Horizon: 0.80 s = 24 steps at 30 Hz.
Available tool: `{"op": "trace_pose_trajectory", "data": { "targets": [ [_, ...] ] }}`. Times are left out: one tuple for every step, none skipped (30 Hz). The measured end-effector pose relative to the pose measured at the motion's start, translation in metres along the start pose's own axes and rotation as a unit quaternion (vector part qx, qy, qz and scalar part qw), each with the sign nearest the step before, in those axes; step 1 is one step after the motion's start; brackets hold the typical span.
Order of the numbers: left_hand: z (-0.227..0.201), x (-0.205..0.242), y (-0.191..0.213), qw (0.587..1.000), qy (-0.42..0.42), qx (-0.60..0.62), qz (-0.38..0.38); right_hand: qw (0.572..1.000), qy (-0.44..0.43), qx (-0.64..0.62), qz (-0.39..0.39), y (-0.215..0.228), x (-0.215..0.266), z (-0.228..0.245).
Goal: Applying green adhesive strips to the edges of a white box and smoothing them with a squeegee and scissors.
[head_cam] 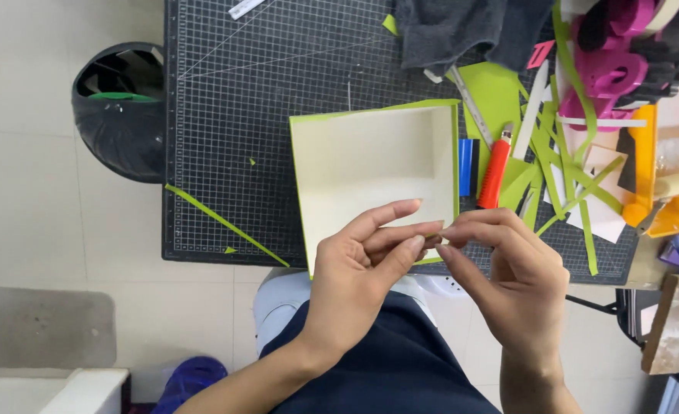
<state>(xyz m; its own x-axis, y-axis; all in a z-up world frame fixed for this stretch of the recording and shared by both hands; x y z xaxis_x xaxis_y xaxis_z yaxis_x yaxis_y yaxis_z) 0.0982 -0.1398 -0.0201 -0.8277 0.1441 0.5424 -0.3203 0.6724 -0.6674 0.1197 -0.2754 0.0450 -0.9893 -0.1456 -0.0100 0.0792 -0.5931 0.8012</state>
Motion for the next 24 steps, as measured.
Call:
{"op": "trace_pose_trajectory", "data": {
  "targets": [
    [-0.001, 0.0, 0.002, 1.0, -0.005, -0.006, -0.002, 1.0, 0.0, -0.009, -0.003, -0.002, -0.001, 0.002],
    [-0.002, 0.0, 0.004, 1.0, -0.009, -0.011, -0.002, 1.0, 0.0, -0.017, -0.006, -0.004, -0.002, 0.004],
    [-0.003, 0.0, 0.006, 1.0, -0.01, -0.009, -0.004, 1.0, 0.002, -0.017, -0.004, -0.007, -0.003, 0.007],
    [-0.005, 0.001, 0.007, 1.0, -0.019, -0.02, -0.002, 1.0, -0.004, -0.014, -0.003, -0.009, -0.004, 0.008],
    [-0.006, 0.001, 0.008, 0.999, -0.029, -0.031, 0.001, 1.0, -0.009, -0.012, -0.003, -0.011, -0.004, 0.009],
    [-0.007, 0.001, 0.01, 0.999, -0.029, -0.029, -0.001, 1.0, -0.008, -0.011, -0.001, -0.013, -0.005, 0.01],
    [-0.008, 0.001, 0.011, 0.999, -0.029, -0.03, -0.006, 1.0, 0.003, -0.018, -0.002, -0.014, -0.006, 0.013],
    [-0.009, 0.001, 0.014, 0.999, -0.028, -0.031, -0.012, 1.0, 0.014, -0.025, -0.004, -0.015, -0.006, 0.016],
    [-0.009, 0.0, 0.015, 0.999, -0.028, -0.028, -0.013, 1.0, 0.015, -0.024, -0.001, -0.017, -0.007, 0.017],
    [-0.011, 0.0, 0.017, 0.999, -0.031, -0.029, -0.014, 0.999, 0.021, -0.028, -0.004, -0.018, -0.008, 0.018],
    [-0.012, -0.001, 0.018, 0.999, -0.035, -0.029, -0.015, 0.999, 0.026, -0.032, -0.006, -0.019, -0.01, 0.02],
    [-0.013, -0.001, 0.019, 0.999, -0.034, -0.027, -0.016, 0.999, 0.026, -0.031, -0.003, -0.02, -0.01, 0.021],
    [-0.015, -0.002, 0.021, 0.999, -0.036, -0.022, -0.015, 0.999, 0.018, -0.034, -0.003, -0.022, -0.011, 0.021],
    [-0.016, -0.003, 0.022, 0.999, -0.037, -0.017, -0.014, 0.999, 0.01, -0.037, -0.003, -0.023, -0.012, 0.022],
    [-0.018, -0.003, 0.023, 0.999, -0.037, -0.015, -0.016, 0.999, 0.01, -0.036, 0.0, -0.025, -0.014, 0.023],
    [-0.021, -0.003, 0.025, 0.999, -0.043, -0.023, -0.015, 0.999, 0.012, -0.04, 0.0, -0.027, -0.015, 0.024],
    [-0.024, -0.003, 0.026, 0.998, -0.05, -0.031, -0.015, 0.999, 0.013, -0.043, 0.0, -0.029, -0.016, 0.025],
    [-0.025, -0.004, 0.028, 0.998, -0.049, -0.029, -0.017, 0.999, 0.013, -0.043, 0.002, -0.03, -0.018, 0.026],
    [-0.028, -0.005, 0.029, 0.997, -0.063, -0.047, -0.014, 0.999, 0.017, -0.036, 0.01, -0.032, -0.021, 0.028],
    [-0.032, -0.006, 0.03, 0.995, -0.076, -0.064, -0.01, 0.999, 0.021, -0.029, 0.018, -0.035, -0.023, 0.031],
    [-0.033, -0.007, 0.032, 0.995, -0.076, -0.062, -0.012, 0.999, 0.021, -0.029, 0.02, -0.037, -0.025, 0.032],
    [-0.037, -0.008, 0.033, 0.993, -0.09, -0.08, -0.008, 0.999, 0.02, -0.026, 0.022, -0.039, -0.027, 0.033],
    [-0.041, -0.008, 0.034, 0.99, -0.103, -0.098, -0.005, 0.999, 0.018, -0.022, 0.024, -0.042, -0.029, 0.034],
    [-0.042, -0.01, 0.036, 0.99, -0.102, -0.096, -0.006, 0.999, 0.017, -0.021, 0.026, -0.044, -0.032, 0.035]
  ]
}}
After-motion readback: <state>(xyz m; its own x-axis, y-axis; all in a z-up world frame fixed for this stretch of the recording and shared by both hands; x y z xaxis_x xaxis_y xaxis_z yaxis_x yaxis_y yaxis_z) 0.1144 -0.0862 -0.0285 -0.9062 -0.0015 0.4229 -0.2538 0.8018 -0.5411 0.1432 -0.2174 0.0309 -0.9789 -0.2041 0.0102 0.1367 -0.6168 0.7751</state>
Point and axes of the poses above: each hand's wrist, its own x-axis away from the middle knuckle, its own y-axis out of the back of the hand, z = x × y, the point moved 8 cm from there along -x, towards the middle knuckle, and after that the axes turned 14 degrees about x, right-handed, at the moved point
